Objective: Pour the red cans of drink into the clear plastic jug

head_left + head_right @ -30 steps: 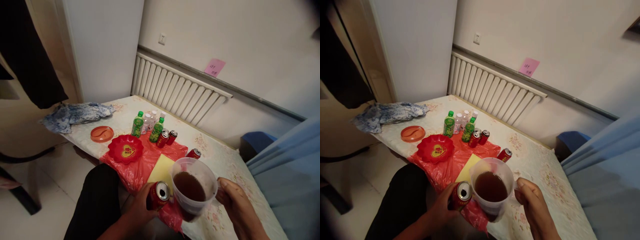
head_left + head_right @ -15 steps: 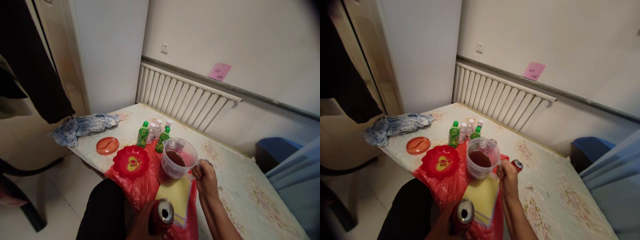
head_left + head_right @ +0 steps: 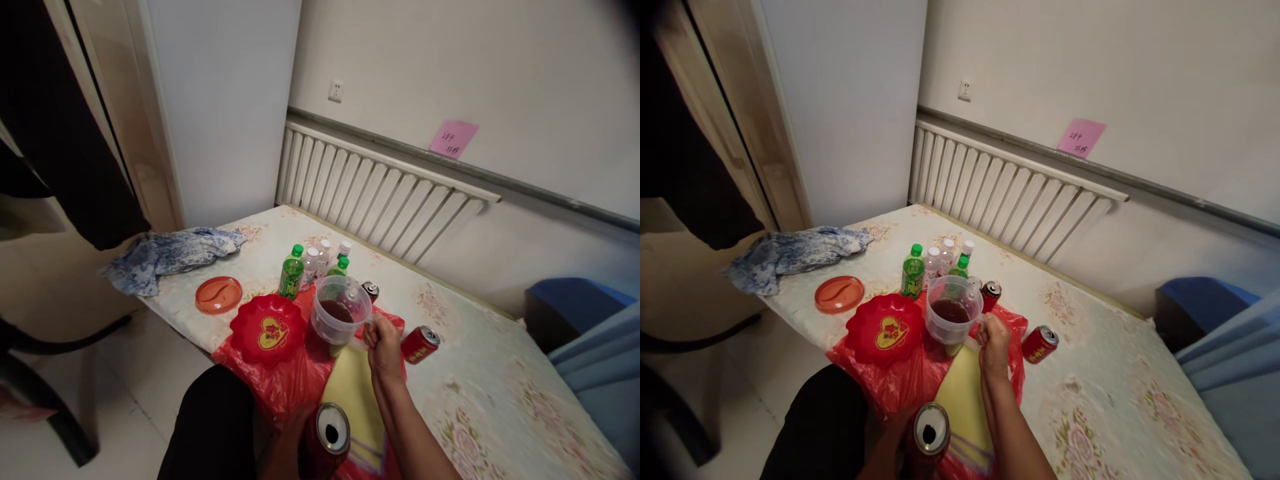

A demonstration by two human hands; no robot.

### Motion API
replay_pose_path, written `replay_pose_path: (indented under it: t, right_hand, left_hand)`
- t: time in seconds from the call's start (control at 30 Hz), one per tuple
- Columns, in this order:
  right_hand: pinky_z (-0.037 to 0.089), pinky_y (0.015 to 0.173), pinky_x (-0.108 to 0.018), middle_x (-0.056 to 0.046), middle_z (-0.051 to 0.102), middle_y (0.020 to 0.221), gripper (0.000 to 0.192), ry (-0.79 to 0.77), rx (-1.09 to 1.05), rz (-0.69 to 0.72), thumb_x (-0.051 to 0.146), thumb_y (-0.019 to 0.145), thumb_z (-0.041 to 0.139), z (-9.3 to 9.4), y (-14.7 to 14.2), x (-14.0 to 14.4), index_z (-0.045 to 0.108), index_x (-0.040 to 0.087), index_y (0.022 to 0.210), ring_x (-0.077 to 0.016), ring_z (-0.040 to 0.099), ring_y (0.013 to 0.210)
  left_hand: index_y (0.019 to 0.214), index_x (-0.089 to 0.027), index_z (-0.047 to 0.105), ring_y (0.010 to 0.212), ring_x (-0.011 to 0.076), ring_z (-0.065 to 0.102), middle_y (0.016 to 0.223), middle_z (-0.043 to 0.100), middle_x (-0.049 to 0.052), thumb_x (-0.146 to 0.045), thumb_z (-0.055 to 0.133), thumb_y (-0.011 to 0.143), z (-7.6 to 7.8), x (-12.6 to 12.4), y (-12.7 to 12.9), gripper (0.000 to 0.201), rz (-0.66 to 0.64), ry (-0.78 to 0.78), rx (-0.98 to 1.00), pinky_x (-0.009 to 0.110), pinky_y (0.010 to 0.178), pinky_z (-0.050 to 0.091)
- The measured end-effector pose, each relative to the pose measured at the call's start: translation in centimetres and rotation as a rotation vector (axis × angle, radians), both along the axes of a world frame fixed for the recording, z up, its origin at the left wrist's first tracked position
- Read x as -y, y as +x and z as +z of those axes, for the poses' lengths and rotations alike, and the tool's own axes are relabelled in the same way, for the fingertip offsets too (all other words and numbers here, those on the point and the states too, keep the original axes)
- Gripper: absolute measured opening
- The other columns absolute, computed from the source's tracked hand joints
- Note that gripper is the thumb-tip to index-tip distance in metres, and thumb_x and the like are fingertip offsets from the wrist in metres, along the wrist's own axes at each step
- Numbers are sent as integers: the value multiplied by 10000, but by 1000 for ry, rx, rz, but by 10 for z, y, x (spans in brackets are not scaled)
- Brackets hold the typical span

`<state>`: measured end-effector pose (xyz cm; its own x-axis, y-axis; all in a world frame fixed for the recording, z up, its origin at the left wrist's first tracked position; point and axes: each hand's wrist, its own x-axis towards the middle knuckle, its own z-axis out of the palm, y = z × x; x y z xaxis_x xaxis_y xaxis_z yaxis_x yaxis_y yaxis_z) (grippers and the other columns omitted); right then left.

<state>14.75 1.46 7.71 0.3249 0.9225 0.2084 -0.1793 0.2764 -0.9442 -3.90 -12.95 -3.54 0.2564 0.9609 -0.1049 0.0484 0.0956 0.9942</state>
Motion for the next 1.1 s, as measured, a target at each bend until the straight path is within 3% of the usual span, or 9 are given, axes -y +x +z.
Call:
replay_pose_path:
  t: [0.3, 0.4, 0.47, 0.53, 0.63, 0.73, 0.83, 0.93, 1.1]
  right_hand:
    - [271, 471, -243, 96, 302, 495, 381, -20, 92, -17, 411, 871, 479, -14, 0, 2, 327, 242, 565, -98, 273, 447]
    - [385, 573, -252, 56, 498, 579, 341, -29, 165, -26, 461, 877, 513, -11, 8, 9, 505, 214, 642, -125, 451, 549]
    - [441, 703, -269, -2, 648, 814, 303, -33, 209, -81, 484, 862, 551, -11, 19, 18, 623, 190, 859, -164, 574, 755]
    - [455, 810, -296, -41, 675, 1011, 389, -71, 249, -174, 502, 850, 571, -16, 33, 33, 622, 188, 1074, -201, 606, 931]
    - [477, 818, -317, -47, 690, 985, 432, -172, 271, -254, 497, 812, 632, -28, 50, 64, 624, 186, 1111, -216, 634, 905]
    - [511, 729, -315, -19, 690, 786, 361, -237, 256, -172, 455, 751, 706, -38, 56, 102, 670, 179, 981, -207, 644, 746]
    - [538, 696, -328, -21, 696, 732, 314, -271, 242, -88, 415, 714, 736, -38, 54, 136, 690, 183, 920, -217, 662, 709]
    - [566, 735, -357, -60, 736, 838, 334, -255, 241, -56, 348, 696, 741, -32, 52, 161, 692, 185, 983, -252, 696, 799]
    - [569, 820, -375, -77, 740, 1054, 545, -218, 367, -100, 195, 605, 743, -28, 59, 184, 668, 203, 1145, -276, 696, 920]
  left_hand:
    - [1309, -256, 514, 1312, 353, 479, 1365, 578, 79, -49, 739, 488, 15, -2, 1, 876, 18, -36, 47, 495, 1137, 351]
    - [1306, -229, 511, 1293, 348, 499, 1350, 589, 89, -19, 720, 472, 16, -5, 9, 885, 47, -15, 134, 490, 1133, 358]
    - [1290, -222, 528, 1284, 344, 506, 1329, 606, 82, -12, 712, 467, 21, -8, 13, 869, 70, 11, 161, 485, 1127, 368]
    - [1278, -224, 548, 1275, 344, 514, 1308, 621, 70, -21, 716, 471, 28, -11, 16, 849, 90, 28, 146, 490, 1118, 380]
    - [1295, -232, 549, 1249, 341, 536, 1287, 634, 64, -56, 740, 494, 42, -15, 21, 842, 70, 37, 123, 497, 1090, 412]
    - [1314, -230, 531, 1231, 319, 554, 1286, 634, 66, -64, 732, 526, 58, -17, 31, 830, 23, 36, 123, 485, 1079, 423]
    - [1300, -212, 528, 1213, 302, 568, 1275, 637, 75, -48, 714, 538, 71, -18, 47, 801, -27, 22, 129, 464, 1064, 436]
    - [1288, -196, 521, 1182, 296, 587, 1259, 640, 87, -48, 721, 533, 78, -18, 67, 795, -73, 25, 129, 443, 1035, 458]
    - [1270, -179, 522, 1175, 296, 585, 1270, 624, 100, -112, 775, 558, 85, -14, 100, 759, -115, 101, 101, 426, 1029, 456]
